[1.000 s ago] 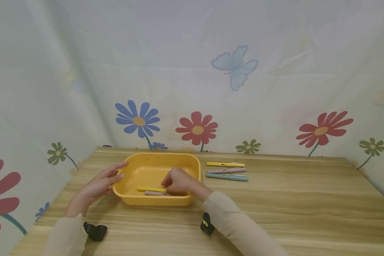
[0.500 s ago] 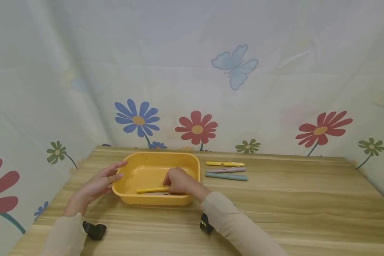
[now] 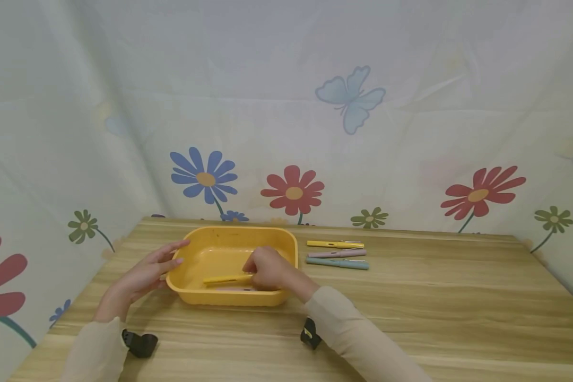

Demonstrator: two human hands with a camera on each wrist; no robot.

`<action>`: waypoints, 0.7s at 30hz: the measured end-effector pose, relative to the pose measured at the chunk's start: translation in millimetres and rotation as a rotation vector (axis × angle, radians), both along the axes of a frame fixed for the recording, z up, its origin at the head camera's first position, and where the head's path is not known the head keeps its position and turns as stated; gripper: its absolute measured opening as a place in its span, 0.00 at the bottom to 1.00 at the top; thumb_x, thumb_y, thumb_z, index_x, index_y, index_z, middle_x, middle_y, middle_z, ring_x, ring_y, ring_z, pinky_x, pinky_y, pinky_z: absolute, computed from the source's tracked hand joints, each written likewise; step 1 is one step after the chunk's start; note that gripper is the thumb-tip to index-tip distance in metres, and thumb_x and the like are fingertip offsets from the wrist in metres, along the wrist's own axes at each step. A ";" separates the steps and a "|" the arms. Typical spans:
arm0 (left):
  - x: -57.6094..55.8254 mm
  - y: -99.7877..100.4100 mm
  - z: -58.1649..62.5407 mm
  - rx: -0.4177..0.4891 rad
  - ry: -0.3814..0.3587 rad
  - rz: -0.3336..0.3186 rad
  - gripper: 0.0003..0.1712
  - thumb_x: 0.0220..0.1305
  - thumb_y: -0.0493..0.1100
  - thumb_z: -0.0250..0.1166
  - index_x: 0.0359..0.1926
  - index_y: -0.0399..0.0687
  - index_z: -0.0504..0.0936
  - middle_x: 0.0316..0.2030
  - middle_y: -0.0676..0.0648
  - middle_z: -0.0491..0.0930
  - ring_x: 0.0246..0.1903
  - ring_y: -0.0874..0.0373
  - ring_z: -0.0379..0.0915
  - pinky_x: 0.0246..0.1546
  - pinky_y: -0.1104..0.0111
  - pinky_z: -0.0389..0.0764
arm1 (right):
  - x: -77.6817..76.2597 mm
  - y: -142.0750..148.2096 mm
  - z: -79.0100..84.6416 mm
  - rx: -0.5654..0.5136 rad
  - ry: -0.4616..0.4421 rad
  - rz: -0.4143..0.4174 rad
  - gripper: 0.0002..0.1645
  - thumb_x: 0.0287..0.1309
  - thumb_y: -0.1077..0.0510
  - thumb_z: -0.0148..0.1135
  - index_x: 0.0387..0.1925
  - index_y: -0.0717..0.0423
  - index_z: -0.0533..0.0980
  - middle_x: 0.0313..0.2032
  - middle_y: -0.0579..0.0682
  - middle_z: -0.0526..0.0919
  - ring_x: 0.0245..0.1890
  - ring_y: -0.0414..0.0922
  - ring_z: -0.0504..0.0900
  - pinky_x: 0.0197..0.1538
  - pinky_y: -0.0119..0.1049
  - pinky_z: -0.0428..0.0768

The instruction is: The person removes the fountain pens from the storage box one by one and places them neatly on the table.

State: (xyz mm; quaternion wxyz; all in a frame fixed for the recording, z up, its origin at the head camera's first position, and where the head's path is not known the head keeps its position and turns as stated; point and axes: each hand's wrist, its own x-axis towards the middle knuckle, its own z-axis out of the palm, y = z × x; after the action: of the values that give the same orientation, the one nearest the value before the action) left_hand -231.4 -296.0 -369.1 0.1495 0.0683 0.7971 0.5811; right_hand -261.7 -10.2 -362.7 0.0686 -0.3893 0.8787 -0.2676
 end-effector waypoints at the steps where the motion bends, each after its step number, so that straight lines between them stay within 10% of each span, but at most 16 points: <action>1: 0.0 0.3 0.3 0.002 0.001 0.000 0.35 0.67 0.43 0.51 0.70 0.43 0.47 0.69 0.33 0.35 0.63 0.31 0.45 0.48 0.51 0.74 | 0.3 1.7 1.1 -0.015 -0.012 0.001 0.08 0.43 0.71 0.59 0.20 0.59 0.81 0.09 0.43 0.58 0.12 0.38 0.53 0.17 0.26 0.52; 8: -0.9 0.8 -1.1 0.010 0.007 -0.009 0.35 0.67 0.44 0.52 0.70 0.42 0.47 0.68 0.31 0.35 0.61 0.31 0.49 0.46 0.53 0.76 | 2.5 20.6 12.9 -0.116 -0.006 0.010 0.11 0.45 0.72 0.61 0.34 0.66 0.82 0.27 0.51 0.84 0.27 0.38 0.78 0.30 0.22 0.73; 21: -0.9 0.7 -1.0 0.002 0.005 -0.012 0.37 0.67 0.45 0.52 0.70 0.42 0.45 0.68 0.30 0.35 0.61 0.32 0.51 0.45 0.54 0.76 | 0.4 63.9 36.2 -0.180 0.036 -0.042 0.13 0.47 0.68 0.65 0.39 0.66 0.81 0.36 0.55 0.84 0.34 0.43 0.81 0.37 0.26 0.78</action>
State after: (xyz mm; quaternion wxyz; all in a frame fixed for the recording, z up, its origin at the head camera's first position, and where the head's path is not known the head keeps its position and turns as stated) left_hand -232.3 -295.3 -370.1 0.1509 0.0748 0.7965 0.5807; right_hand -261.3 53.7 -326.5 0.0118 -0.3801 0.8602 -0.3396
